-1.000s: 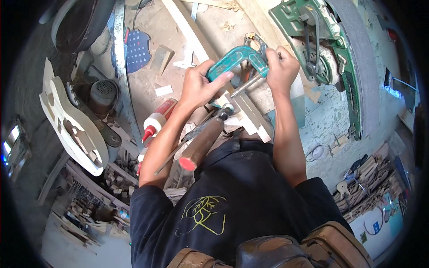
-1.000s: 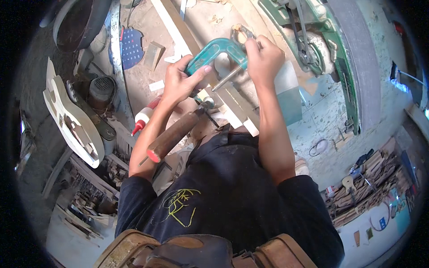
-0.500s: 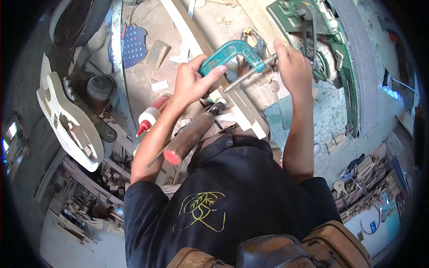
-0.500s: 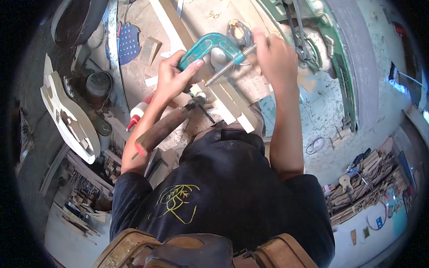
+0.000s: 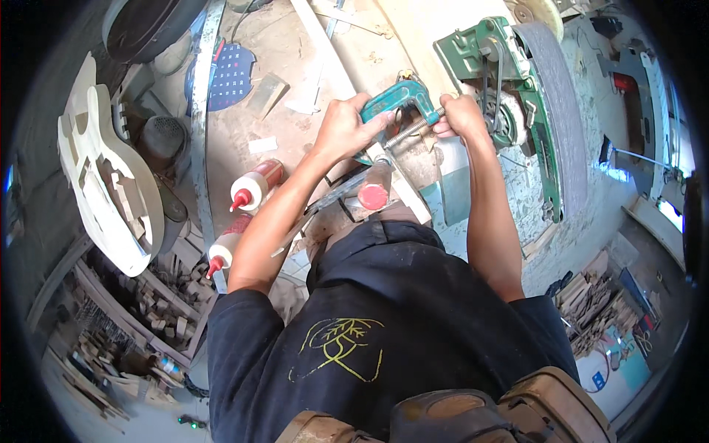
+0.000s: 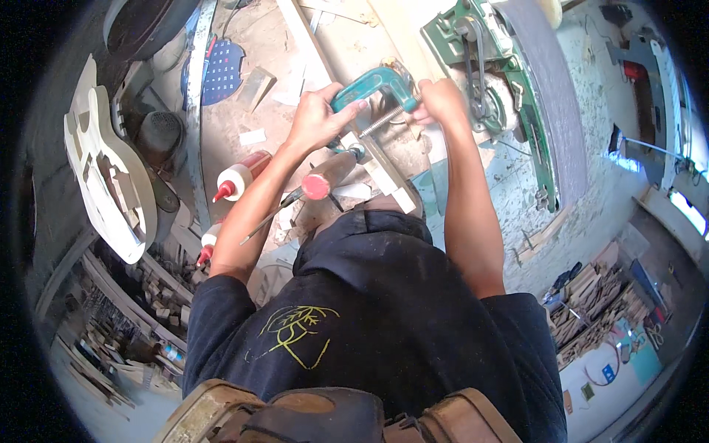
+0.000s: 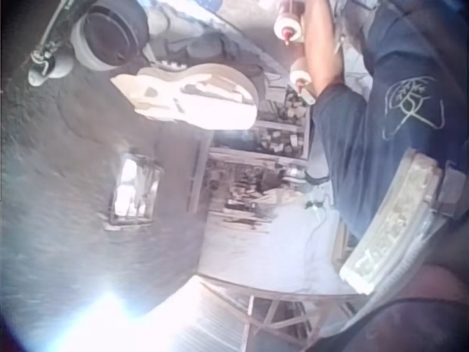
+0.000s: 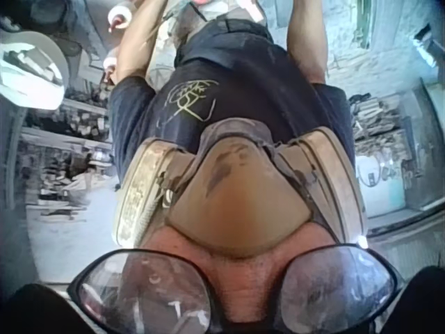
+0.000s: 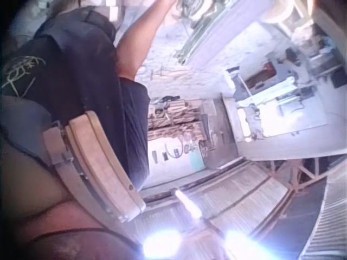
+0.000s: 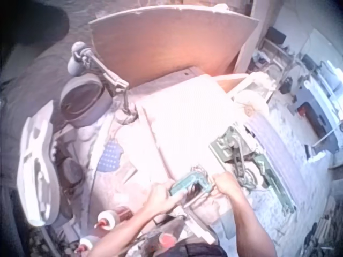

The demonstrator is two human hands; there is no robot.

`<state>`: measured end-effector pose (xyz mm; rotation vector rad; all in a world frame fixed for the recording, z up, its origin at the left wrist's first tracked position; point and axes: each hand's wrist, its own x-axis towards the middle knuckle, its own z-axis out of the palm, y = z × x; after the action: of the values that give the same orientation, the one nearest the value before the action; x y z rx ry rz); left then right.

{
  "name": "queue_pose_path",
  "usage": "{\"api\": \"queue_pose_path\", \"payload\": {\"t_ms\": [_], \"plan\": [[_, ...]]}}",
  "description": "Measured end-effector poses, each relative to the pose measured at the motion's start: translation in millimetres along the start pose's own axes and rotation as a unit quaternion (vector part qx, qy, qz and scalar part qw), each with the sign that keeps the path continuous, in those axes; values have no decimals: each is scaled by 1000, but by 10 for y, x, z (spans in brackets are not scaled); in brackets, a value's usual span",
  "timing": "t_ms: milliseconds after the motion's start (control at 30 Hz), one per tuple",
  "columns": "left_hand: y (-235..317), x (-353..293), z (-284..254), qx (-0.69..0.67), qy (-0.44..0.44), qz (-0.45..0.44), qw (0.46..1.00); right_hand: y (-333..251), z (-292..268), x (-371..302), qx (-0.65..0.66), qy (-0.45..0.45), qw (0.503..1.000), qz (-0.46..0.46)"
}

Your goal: The person uses a C-clamp to secure wooden components on a workbench, tightening the screw by hand and checking the alignment with a square. The person then adjusts the clamp and repeats the process to ensure the pieces are held firmly in place.

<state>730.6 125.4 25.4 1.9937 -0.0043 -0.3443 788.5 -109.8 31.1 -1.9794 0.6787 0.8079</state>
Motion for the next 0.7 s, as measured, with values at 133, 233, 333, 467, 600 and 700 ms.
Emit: {"api": "queue_pose_path", "payload": {"t_ms": [133,233,333,467,600,700], "plan": [[52,19,36,24,10,21,999,149,39,112,83,31,996,4],[43,14,21,35,19,-1,999,-109,-188,130,-84,-130,987,52],[66,59,62,66,23,28,997,-482,-281,353,-305,-252,913,102],[82,89,146,63,22,6,998,-563,13,756,-513,-235,806,181],[51,68,169,50,25,14,998,-165,115,864,-535,-154,829,57],[58,62,175,38,19,16,999,164,-15,1000,-479,-122,869,24]]}}
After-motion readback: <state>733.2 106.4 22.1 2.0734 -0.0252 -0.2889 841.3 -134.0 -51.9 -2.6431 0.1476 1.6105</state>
